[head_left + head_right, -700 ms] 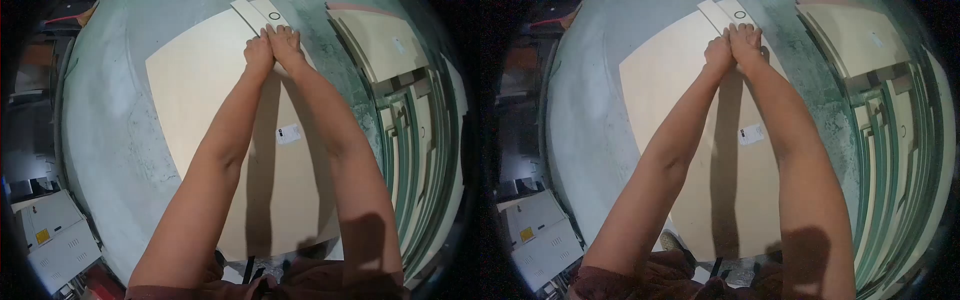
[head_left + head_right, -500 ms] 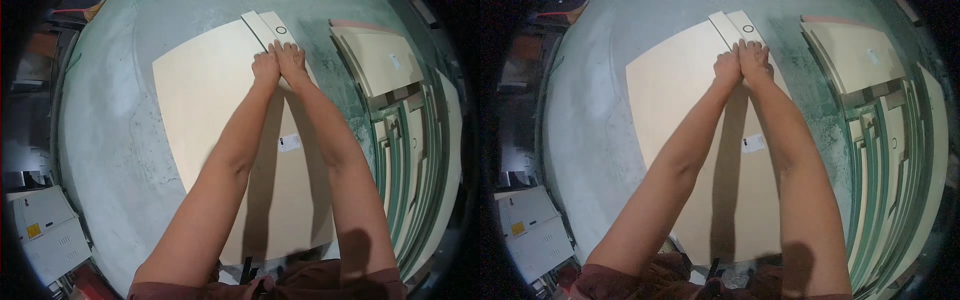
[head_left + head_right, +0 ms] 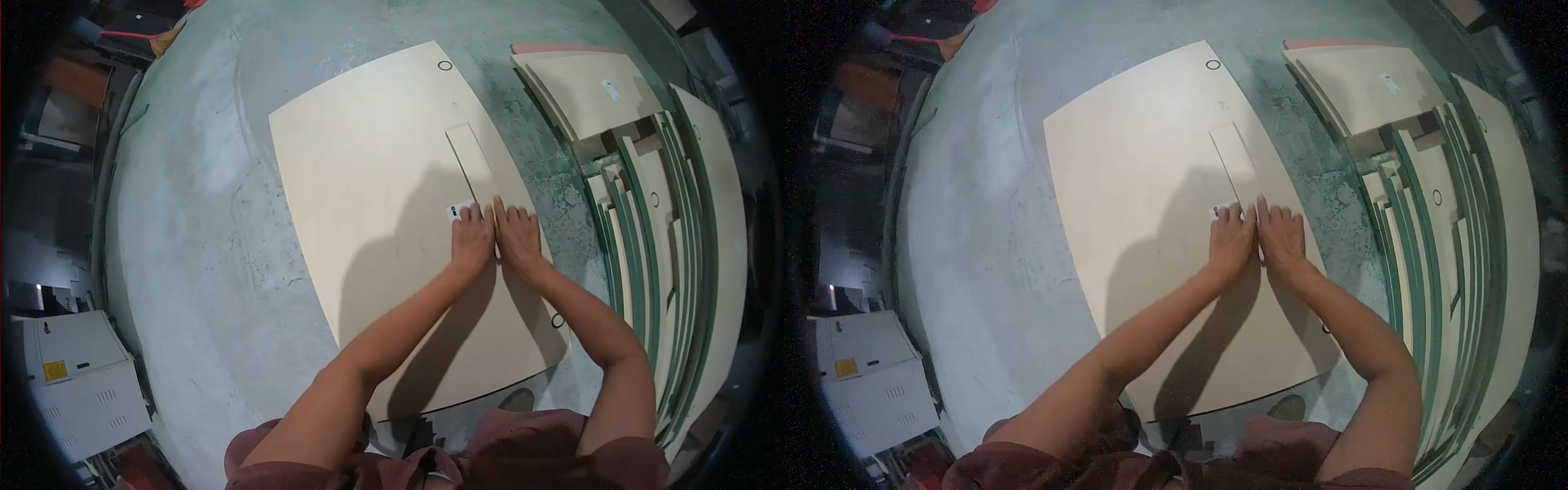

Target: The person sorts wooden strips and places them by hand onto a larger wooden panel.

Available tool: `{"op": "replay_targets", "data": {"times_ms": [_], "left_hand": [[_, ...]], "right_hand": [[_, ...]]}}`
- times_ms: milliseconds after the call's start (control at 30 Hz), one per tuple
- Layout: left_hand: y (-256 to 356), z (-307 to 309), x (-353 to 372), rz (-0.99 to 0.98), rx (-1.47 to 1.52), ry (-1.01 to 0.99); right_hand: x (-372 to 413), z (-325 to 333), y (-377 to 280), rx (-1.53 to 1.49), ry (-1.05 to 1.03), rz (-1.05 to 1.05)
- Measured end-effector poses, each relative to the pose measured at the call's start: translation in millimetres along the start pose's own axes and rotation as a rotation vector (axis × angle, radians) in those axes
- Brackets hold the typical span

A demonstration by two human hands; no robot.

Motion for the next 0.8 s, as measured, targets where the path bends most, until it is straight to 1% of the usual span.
{"op": "replay_targets", "data": {"times_ms": [67,100,133,200,267,300,367,400,433,500,533,600,667,700,733,800], "left_hand": [[15,6,16,-0.068,-0.028,0.048],[16,6,15,-0.075,-0.052,0.015],[16,6,10,-0.079,-0.046,0.013],[14,8,-4,-0.095,-0.161,0.123],[2,0,-30,-0.045,-0.169,0.088],[-7,-1,-46,-0.02,-0.162,0.139],[-28,-2,-85,0.029,-0.142,0.208],[-39,-3,-108,0.051,-0.127,0.22],[-49,-4,-131,0.045,-0.174,0.257],[-71,-4,-176,0.032,-0.247,0.304],[-78,-1,-195,0.023,-0.267,0.316],[-87,9,-225,0.038,-0.199,0.156],[-95,12,-242,0.043,-0.207,0.106],[-99,6,-249,0.037,-0.222,0.072],[-102,2,-252,0.041,-0.215,0.068],[-102,3,-252,0.011,-0.267,0.191]], "right_hand": [[21,0,3,-0.052,0.033,-0.014],[20,0,2,-0.005,0.116,0.007],[14,-5,6,0.0,0.112,0.001],[-3,-8,13,-0.076,0.189,0.008],[-33,-3,19,-0.063,0.181,-0.01],[-52,-6,23,-0.05,0.185,-0.021],[-98,-12,32,-0.087,0.322,-0.035],[-125,-14,37,-0.07,0.305,-0.048],[-150,-14,40,-0.056,0.282,-0.061],[-199,-17,48,-0.023,0.331,-0.066],[-223,-18,52,-0.011,0.319,-0.097],[-256,-11,56,0.016,0.284,-0.141],[-278,-19,60,0.032,0.251,-0.148],[-286,-22,64,0.074,0.28,-0.139],[-291,-24,67,0.116,0.312,-0.131],[-292,-26,69,0.102,0.302,-0.129]]}}
Point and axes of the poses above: each hand's wrist, its own x-axis away from the middle knuckle, its own z-axis out of the back of the hand, y = z × x, the point moved 5 cm from there along -x, towards the middle knuckle, and after that the axes turned 3 degrees about x, right-handed, at the moved point
